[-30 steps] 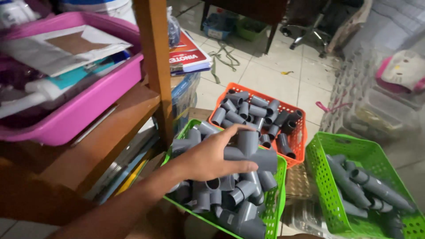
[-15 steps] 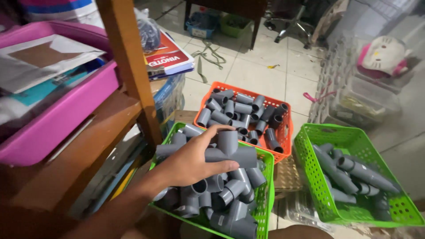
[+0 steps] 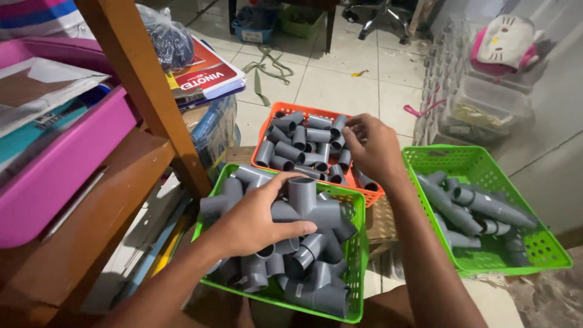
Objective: Sorting and inspecting grey PVC T-junction pipe fittings between plastic baskets
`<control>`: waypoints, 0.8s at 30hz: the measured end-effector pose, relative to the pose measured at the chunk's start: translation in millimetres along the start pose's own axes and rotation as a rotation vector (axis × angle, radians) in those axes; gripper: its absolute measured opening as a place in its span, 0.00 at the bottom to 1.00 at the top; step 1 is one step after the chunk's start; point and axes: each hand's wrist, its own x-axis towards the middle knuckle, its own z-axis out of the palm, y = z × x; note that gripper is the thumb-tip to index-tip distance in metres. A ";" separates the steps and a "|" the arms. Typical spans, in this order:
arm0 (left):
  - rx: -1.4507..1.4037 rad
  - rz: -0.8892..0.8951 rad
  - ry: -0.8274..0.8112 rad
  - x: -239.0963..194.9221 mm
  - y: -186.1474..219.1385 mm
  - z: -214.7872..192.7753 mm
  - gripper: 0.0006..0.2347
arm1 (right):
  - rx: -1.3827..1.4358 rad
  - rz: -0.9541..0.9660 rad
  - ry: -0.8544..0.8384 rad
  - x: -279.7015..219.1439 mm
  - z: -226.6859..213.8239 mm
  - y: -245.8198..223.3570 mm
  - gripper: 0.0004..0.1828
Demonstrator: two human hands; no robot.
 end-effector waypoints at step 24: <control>-0.076 0.180 0.034 4.6 -16.9 2.7 0.30 | -0.514 0.305 -0.655 27.1 68.4 65.9 0.25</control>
